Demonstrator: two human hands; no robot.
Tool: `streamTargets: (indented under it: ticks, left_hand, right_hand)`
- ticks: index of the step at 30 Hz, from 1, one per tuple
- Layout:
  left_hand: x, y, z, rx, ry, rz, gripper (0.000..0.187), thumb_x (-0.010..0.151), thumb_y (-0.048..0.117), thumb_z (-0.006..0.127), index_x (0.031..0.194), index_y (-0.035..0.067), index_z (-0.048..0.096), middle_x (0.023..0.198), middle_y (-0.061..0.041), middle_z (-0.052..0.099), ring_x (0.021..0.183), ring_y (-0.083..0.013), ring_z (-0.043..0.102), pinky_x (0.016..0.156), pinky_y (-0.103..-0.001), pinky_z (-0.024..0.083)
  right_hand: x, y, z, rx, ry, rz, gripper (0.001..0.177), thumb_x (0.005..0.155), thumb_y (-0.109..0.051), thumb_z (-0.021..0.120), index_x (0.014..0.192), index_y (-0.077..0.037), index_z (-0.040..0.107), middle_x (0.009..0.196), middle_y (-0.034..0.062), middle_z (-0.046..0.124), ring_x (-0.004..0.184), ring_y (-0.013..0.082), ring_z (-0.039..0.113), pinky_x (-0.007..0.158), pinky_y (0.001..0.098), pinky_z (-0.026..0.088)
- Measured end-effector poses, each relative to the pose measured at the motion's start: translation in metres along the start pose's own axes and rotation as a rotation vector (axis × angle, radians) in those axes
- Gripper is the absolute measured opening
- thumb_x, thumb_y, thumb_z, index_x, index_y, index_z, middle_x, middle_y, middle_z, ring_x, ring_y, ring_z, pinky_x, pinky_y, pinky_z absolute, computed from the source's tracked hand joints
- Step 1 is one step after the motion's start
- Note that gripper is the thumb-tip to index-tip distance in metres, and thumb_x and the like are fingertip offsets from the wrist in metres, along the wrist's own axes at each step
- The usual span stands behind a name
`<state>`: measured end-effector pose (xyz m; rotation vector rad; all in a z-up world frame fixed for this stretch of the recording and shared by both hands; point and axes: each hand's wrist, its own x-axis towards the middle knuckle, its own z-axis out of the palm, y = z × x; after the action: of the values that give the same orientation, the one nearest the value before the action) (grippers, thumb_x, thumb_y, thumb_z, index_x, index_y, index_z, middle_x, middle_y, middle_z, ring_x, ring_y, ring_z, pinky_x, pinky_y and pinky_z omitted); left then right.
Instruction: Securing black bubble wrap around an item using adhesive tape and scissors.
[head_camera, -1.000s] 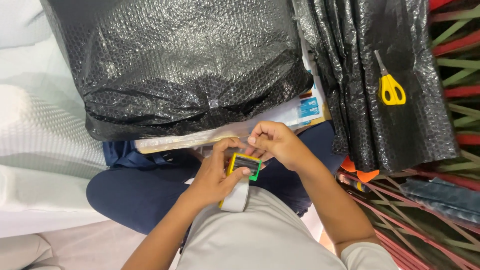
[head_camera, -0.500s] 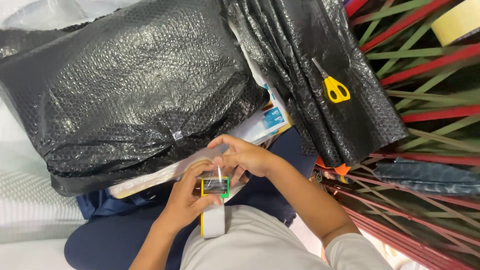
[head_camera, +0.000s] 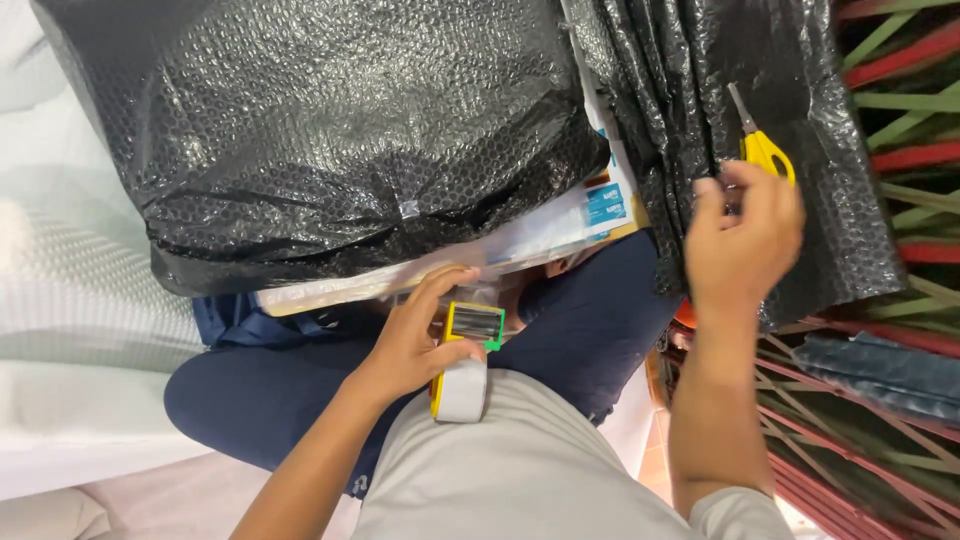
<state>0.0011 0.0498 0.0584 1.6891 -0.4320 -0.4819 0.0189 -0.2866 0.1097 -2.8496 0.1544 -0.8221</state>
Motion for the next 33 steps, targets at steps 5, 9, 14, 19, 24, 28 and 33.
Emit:
streamTargets:
  ticks: [5, 9, 14, 19, 24, 28, 33]
  left_hand:
    - [0.002, 0.006, -0.002, -0.015, -0.025, 0.012, 0.077, 0.069, 0.013, 0.083, 0.139, 0.009, 0.050, 0.148, -0.011, 0.050, 0.134, -0.0276, 0.055, 0.108, -0.039, 0.044]
    - [0.003, 0.011, -0.004, -0.010, -0.047, 0.014, 0.077, 0.069, 0.012, 0.084, 0.139, 0.010, 0.050, 0.149, -0.009, 0.050, 0.134, -0.0271, 0.055, 0.108, -0.038, 0.044]
    - [0.000, 0.010, -0.006, 0.035, -0.047, 0.017, 0.079, 0.069, 0.015, 0.085, 0.140, 0.012, 0.049, 0.149, -0.008, 0.051, 0.134, -0.0272, 0.056, 0.106, -0.038, 0.045]
    - [0.000, 0.014, -0.009, 0.059, -0.051, 0.018, 0.080, 0.069, 0.018, 0.085, 0.140, 0.013, 0.049, 0.150, -0.009, 0.051, 0.133, -0.0280, 0.057, 0.104, -0.038, 0.046]
    - [-0.003, 0.012, -0.013, 0.037, -0.044, 0.047, 0.083, 0.070, 0.021, 0.086, 0.142, 0.012, 0.047, 0.151, -0.010, 0.050, 0.134, -0.0283, 0.055, 0.105, -0.038, 0.045]
    - [-0.005, 0.008, -0.014, 0.030, -0.037, 0.017, 0.083, 0.070, 0.026, 0.086, 0.142, 0.015, 0.047, 0.151, -0.007, 0.050, 0.126, -0.0261, 0.060, 0.094, -0.036, 0.050]
    - [-0.002, 0.013, -0.017, -0.097, -0.071, -0.044, 0.081, 0.076, 0.023, 0.087, 0.143, 0.009, 0.045, 0.148, -0.022, 0.045, 0.121, -0.0572, 0.054, 0.092, -0.058, 0.055]
  right_hand:
    - [-0.002, 0.106, 0.020, -0.276, -0.162, 0.176, 0.021, 0.096, -0.015, 0.083, 0.110, -0.003, 0.072, 0.116, 0.0188, 0.058, 0.105, 0.0380, 0.053, 0.082, 0.0493, 0.050]
    - [-0.007, 0.132, 0.029, -0.286, -0.280, 0.235, 0.023, 0.096, -0.024, 0.083, 0.107, -0.005, 0.074, 0.116, 0.0186, 0.065, 0.104, 0.0392, 0.059, 0.084, 0.0500, 0.049]
    - [-0.001, 0.135, 0.032, -0.306, -0.365, 0.293, 0.039, 0.089, -0.030, 0.084, 0.118, -0.004, 0.076, 0.117, 0.0238, 0.065, 0.106, 0.0422, 0.056, 0.085, 0.0519, 0.048]
    - [0.009, 0.119, 0.024, -0.257, -0.296, 0.212, 0.040, 0.084, -0.020, 0.082, 0.116, 0.004, 0.077, 0.120, 0.0241, 0.052, 0.105, 0.0408, 0.049, 0.086, 0.0471, 0.048]
    - [0.019, 0.063, -0.018, -0.129, 0.043, 0.004, 0.054, 0.085, 0.012, 0.091, 0.118, 0.009, 0.048, 0.122, 0.0272, 0.042, 0.107, 0.0478, 0.053, 0.090, 0.0539, 0.049]
    - [-0.007, 0.050, -0.017, 0.146, -0.114, -0.074, 0.042, 0.095, 0.007, 0.083, 0.117, 0.011, 0.048, 0.125, 0.0282, 0.045, 0.112, 0.0448, 0.049, 0.098, 0.0518, 0.041]
    - [-0.047, -0.005, 0.007, 1.372, -0.599, 0.587, 0.043, 0.098, -0.040, 0.050, 0.107, 0.001, 0.058, 0.112, 0.0126, 0.050, 0.086, 0.0172, 0.049, 0.079, 0.0316, 0.043]
